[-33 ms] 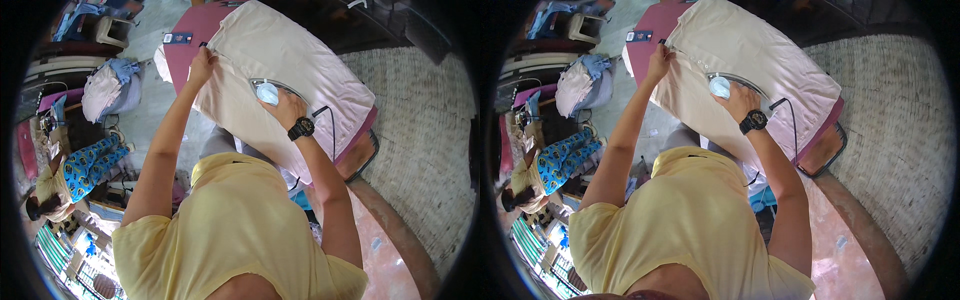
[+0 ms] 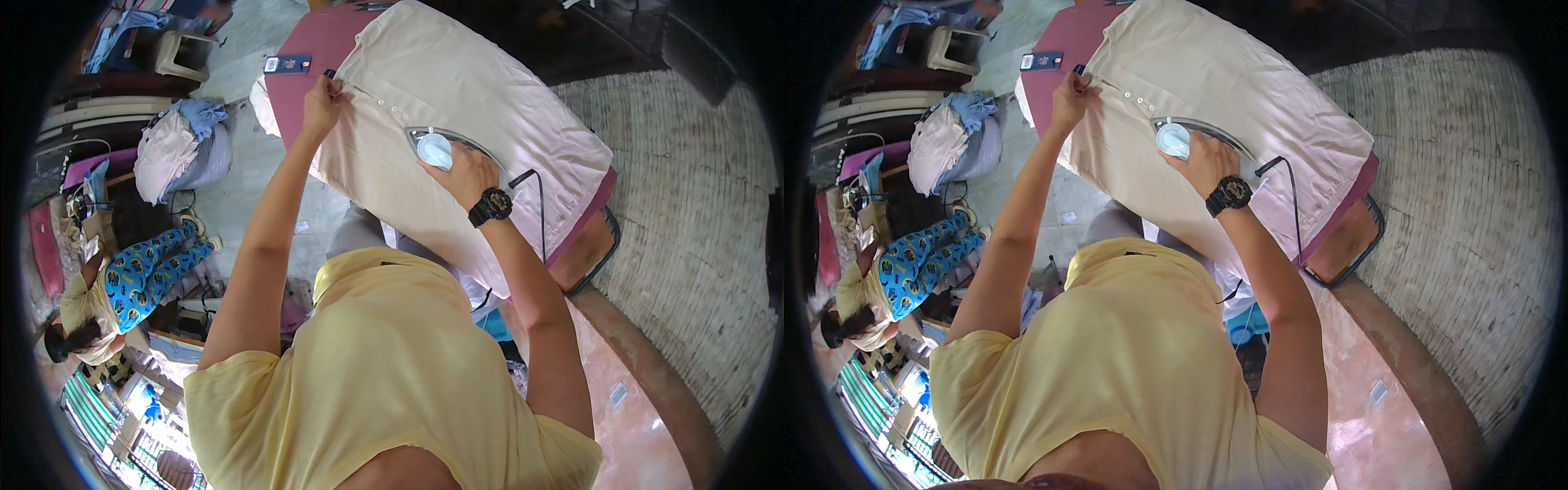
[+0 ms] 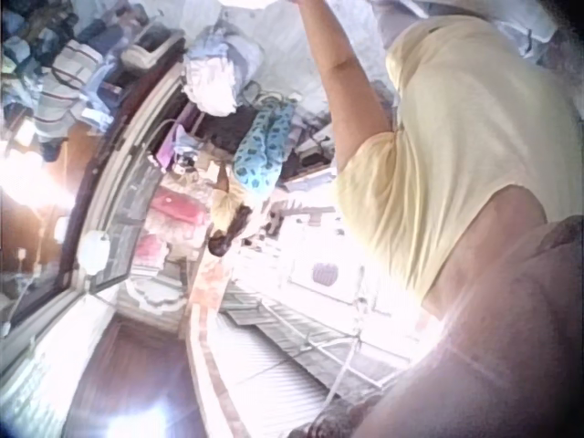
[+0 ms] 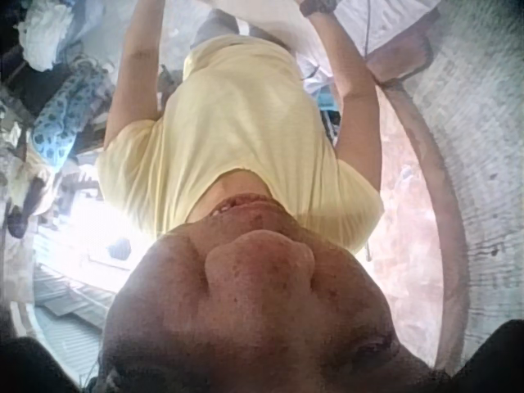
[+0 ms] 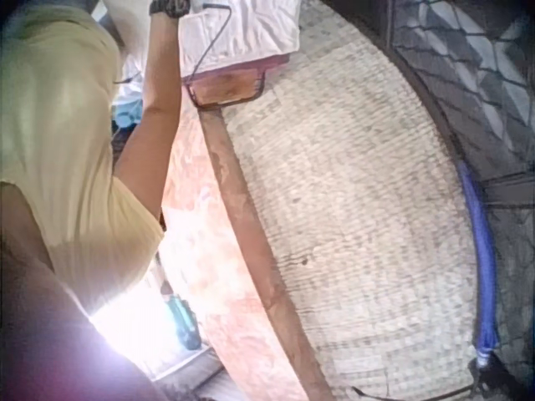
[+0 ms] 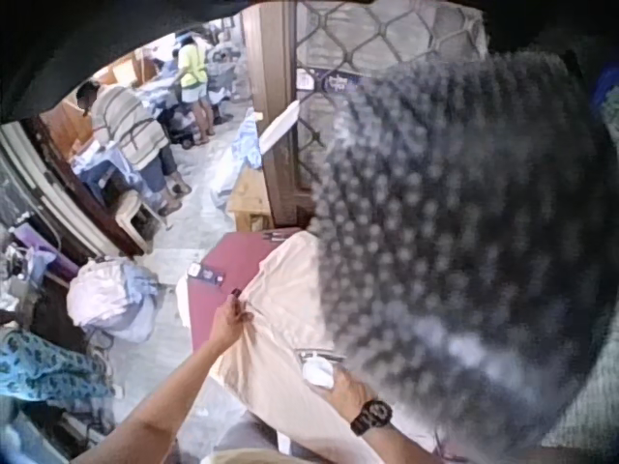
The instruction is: The person irons a light-colored shirt on an ironing board, using an iron to press the fabric, adjusting the garment between strokes, and handling the buttons.
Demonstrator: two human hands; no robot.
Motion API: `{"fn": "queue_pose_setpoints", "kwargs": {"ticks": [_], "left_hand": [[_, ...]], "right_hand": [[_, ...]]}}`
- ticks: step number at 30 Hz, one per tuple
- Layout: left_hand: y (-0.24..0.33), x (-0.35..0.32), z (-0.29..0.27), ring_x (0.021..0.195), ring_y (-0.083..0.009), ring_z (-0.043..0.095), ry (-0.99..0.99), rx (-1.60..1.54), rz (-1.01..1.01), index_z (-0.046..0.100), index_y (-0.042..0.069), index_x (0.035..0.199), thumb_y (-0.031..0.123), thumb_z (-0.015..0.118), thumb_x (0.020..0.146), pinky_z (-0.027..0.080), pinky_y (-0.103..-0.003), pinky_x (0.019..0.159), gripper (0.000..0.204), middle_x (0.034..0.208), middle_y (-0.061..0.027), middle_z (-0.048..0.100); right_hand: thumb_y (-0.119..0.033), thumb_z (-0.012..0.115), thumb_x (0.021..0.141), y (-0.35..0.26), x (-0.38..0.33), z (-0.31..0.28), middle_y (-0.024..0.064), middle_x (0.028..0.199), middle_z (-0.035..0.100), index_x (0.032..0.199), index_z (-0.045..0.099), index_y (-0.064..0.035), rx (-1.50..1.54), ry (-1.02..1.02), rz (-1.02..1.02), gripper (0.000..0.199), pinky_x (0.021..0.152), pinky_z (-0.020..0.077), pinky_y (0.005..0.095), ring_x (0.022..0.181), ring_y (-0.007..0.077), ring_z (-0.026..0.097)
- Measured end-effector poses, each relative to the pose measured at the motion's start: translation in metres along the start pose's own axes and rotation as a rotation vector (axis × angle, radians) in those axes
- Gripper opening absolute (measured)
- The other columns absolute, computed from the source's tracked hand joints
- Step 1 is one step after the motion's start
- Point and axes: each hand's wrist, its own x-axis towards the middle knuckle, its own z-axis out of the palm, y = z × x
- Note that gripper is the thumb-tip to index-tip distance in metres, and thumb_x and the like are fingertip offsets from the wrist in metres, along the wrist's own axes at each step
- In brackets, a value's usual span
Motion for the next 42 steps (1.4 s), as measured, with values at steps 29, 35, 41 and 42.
{"fn": "queue_pose_setpoints", "kwargs": {"ticks": [29, 35, 41, 42], "left_hand": [[-0.036, 0.028, -0.033, 0.08, -0.02, 0.068, -0.377, -0.163, 0.273, 0.072, -0.001, 0.099, -0.009, 0.06, 0.074, 0.055, -0.028, 0.071, 0.029, 0.094, -0.012, 0.066], [-0.045, 0.028, -0.028, 0.072, -0.0237, 0.066, -0.318, -0.245, 0.281, 0.072, 0.001, 0.097, -0.007, 0.058, 0.075, 0.053, -0.032, 0.066, 0.028, 0.09, -0.015, 0.065], [-0.045, 0.036, -0.029, 0.073, -0.0223, 0.066, -0.347, -0.231, 0.296, 0.072, 0.0, 0.097, -0.007, 0.059, 0.074, 0.054, -0.031, 0.066, 0.027, 0.09, -0.015, 0.065], [-0.046, 0.038, -0.029, 0.073, -0.022, 0.066, -0.375, -0.243, 0.265, 0.072, 0.0, 0.097, -0.007, 0.06, 0.073, 0.054, -0.031, 0.067, 0.027, 0.09, -0.0148, 0.065]], "right_hand": [[-0.057, 0.07, 0.08, -0.162, 0.062, 0.073, 0.0291, 0.089, 0.068, 0.099, 0.063, 0.0046, 0.232, 0.046, 0.477, 0.065, 0.072, 0.0527, 0.0524, 0.084, 0.046, 0.066], [-0.053, 0.068, 0.083, -0.193, 0.059, 0.087, 0.0315, 0.089, 0.066, 0.101, 0.057, 0.0074, 0.335, 0.047, 0.604, 0.064, 0.072, 0.0517, 0.0547, 0.085, 0.0469, 0.066], [-0.048, 0.067, 0.085, -0.204, 0.075, 0.107, 0.032, 0.08, 0.065, 0.1, 0.055, 0.0091, 0.339, 0.208, 0.667, 0.06, 0.066, 0.0516, 0.0544, 0.077, 0.0489, 0.065], [-0.047, 0.067, 0.086, -0.205, 0.075, 0.109, 0.032, 0.08, 0.065, 0.1, 0.055, 0.0092, 0.346, 0.207, 0.667, 0.059, 0.065, 0.0515, 0.0546, 0.077, 0.0492, 0.065]]}}
